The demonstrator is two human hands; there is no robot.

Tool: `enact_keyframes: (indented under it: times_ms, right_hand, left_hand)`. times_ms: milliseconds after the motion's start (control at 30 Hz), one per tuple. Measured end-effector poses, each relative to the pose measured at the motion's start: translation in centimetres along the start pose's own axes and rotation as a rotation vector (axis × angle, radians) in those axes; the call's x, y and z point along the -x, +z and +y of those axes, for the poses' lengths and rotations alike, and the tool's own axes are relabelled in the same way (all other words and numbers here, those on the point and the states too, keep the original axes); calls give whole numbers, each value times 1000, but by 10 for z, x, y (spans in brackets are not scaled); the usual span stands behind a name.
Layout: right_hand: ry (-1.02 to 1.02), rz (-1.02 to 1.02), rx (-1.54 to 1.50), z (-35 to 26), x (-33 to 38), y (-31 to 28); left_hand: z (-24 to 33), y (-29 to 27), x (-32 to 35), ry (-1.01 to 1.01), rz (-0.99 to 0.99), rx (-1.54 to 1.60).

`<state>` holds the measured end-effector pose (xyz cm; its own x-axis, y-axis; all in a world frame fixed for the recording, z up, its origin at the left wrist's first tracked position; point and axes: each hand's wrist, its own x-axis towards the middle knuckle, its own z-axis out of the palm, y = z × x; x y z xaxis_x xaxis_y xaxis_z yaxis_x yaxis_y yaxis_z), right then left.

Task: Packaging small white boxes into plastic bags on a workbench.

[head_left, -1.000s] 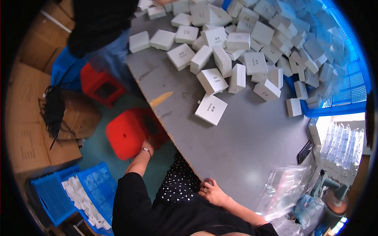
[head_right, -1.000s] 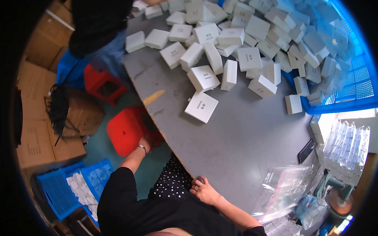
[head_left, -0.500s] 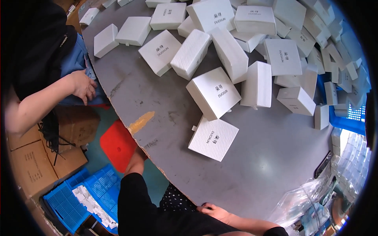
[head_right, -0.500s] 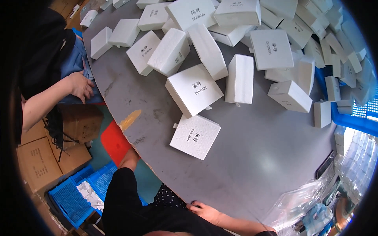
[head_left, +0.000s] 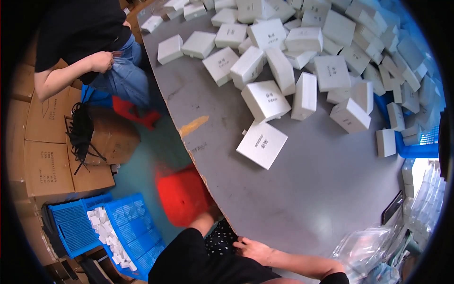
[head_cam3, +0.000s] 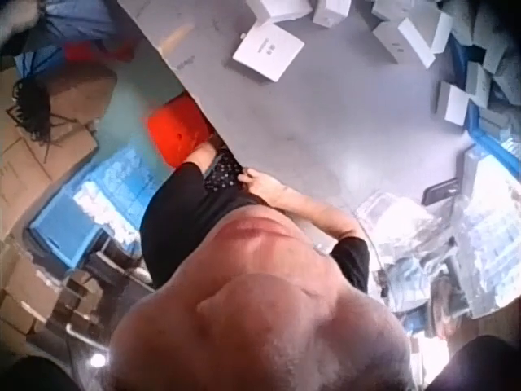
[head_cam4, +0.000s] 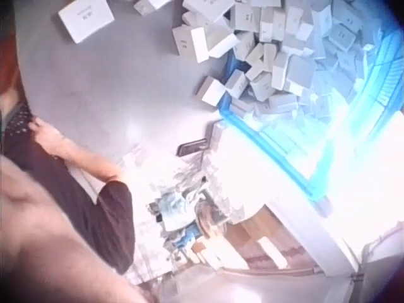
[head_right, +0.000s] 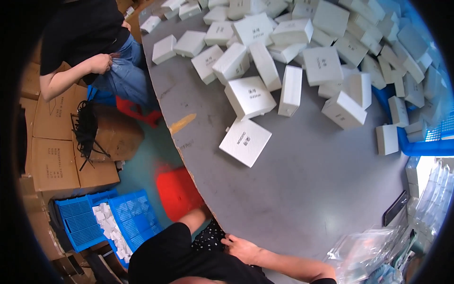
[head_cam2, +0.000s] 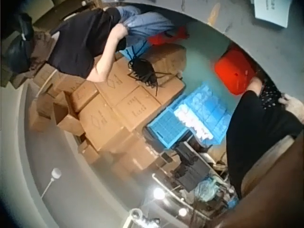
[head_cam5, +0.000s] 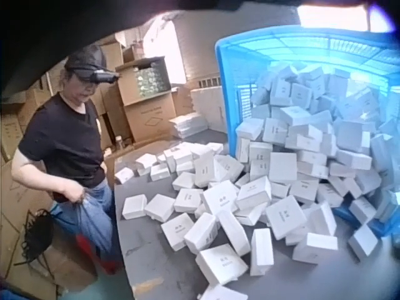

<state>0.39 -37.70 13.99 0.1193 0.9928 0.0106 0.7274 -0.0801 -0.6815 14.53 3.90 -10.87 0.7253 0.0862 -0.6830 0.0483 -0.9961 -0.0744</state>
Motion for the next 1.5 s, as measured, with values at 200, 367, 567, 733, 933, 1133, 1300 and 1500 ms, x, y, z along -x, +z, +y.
enact_keyframes:
  times_ms: [200,367,567,733,933,1133,1300,1500]
  right_hand:
    - [-29,403,247,-4,-4,44]
    - [-10,266,81,0,-5,36]
    - [31,547,-333,2,5,6]
    - [152,655,-357,-5,6,-1]
    - [221,621,-193,-12,0,4]
    - [604,797,23,-29,-17,-3]
    - [994,890,384,-40,-47,0]
    - [1105,971,489,-35,-40,11]
  left_hand:
    - [43,-48,-40,46,101,79]
    - [56,-74,-51,78,91,72]
    - [12,-117,-21,26,116,28]
    - [-2,-140,-20,57,162,29]
    - [7,-137,-66,215,200,87]
    - [6,-113,-129,390,216,233]
    - [-9,-83,-144,558,111,290]
    - [69,-95,-69,984,-396,296]
